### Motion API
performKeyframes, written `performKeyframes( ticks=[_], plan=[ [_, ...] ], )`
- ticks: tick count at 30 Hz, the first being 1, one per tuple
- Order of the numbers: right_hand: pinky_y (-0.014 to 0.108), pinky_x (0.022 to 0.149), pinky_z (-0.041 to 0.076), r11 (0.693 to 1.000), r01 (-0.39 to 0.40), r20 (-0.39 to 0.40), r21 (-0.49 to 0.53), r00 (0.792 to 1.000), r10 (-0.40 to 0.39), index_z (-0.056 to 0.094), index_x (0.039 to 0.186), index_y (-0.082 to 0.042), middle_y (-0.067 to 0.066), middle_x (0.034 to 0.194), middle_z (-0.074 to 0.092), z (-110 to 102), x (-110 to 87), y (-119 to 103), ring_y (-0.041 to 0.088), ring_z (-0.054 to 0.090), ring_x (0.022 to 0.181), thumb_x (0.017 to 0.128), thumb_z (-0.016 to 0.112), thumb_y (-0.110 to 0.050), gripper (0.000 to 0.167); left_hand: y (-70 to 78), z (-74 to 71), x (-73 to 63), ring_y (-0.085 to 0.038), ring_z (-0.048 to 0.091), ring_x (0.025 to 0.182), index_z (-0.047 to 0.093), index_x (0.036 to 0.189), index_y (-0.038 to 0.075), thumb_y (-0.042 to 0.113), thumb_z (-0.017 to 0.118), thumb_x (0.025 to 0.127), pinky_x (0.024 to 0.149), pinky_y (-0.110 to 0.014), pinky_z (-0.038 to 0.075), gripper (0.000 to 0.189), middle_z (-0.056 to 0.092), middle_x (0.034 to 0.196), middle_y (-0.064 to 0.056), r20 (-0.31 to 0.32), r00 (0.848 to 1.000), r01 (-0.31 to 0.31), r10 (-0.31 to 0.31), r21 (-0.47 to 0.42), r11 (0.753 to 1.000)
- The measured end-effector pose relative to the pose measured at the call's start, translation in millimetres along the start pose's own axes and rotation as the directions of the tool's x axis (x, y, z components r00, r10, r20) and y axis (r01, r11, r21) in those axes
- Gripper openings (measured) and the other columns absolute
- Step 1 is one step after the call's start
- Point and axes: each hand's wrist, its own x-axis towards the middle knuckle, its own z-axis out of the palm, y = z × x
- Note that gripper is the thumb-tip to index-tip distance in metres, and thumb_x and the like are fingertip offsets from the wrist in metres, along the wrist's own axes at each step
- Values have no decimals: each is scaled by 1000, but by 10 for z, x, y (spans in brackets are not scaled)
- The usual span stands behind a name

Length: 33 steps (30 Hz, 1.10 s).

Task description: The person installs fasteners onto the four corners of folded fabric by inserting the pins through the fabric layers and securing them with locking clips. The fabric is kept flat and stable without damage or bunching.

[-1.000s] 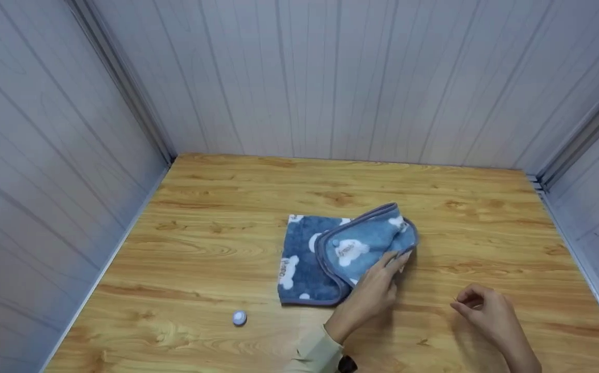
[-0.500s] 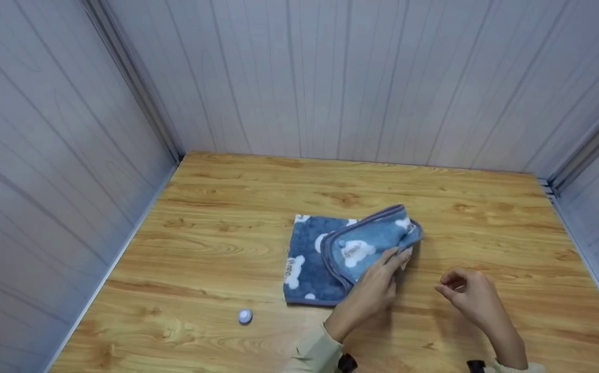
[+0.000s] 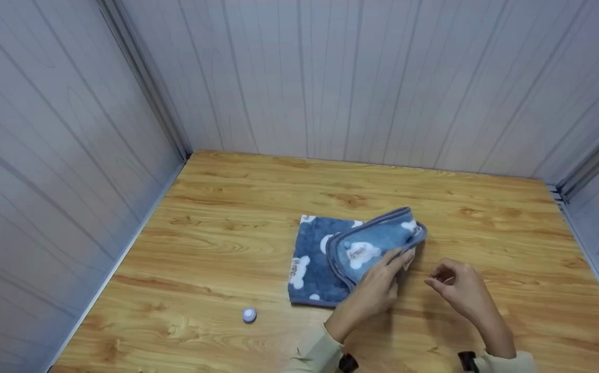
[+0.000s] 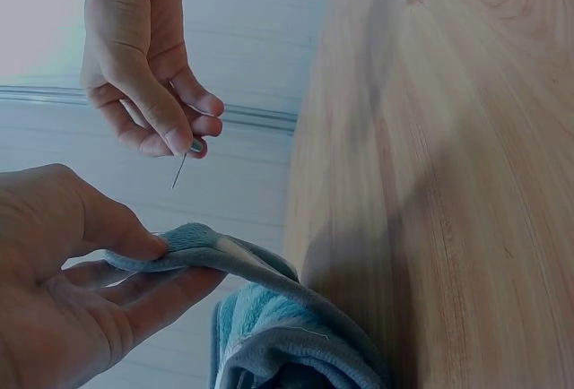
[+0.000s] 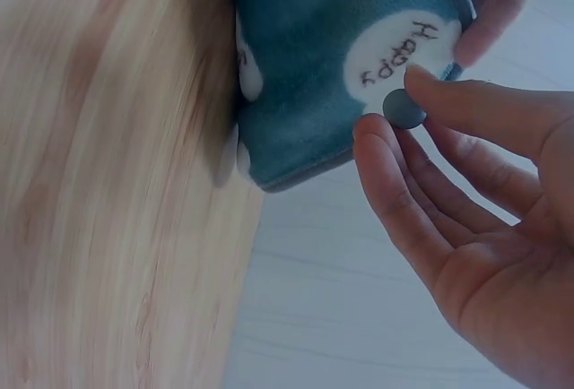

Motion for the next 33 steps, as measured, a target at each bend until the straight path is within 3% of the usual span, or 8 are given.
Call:
performKeyframes(
  ticks=[13,27,33],
  plan=[
    [29,61,52,999,37,25,8,999,-37,62,74,-7,1,71,63,114,128,-56,16,62,68,76,76,-2,15,-1,9,-11,-21,42,128,41,143,7,-13,52,81,96,-22,40,66,40,143,-14,24,1000,-11,11,-16,1000],
    [26,60,52,993,110,-69,36,992,-107,62,78,-7,0,74,64,185,184,-67,16,63,69,73,77,3,18,-1,35,11,-17,46,124,42,142,4,-13,53,81,93,-18,40,64,40,144,-11,38,998,-44,44,-7,999],
    [25,62,52,987,140,-126,77,984,-129,59,91,-1,6,78,66,238,200,-80,20,65,71,73,71,12,25,19,60,-3,-16,44,126,41,143,6,-11,53,83,97,-19,38,64,39,146,-9,52,997,-50,49,17,999]
  ],
)
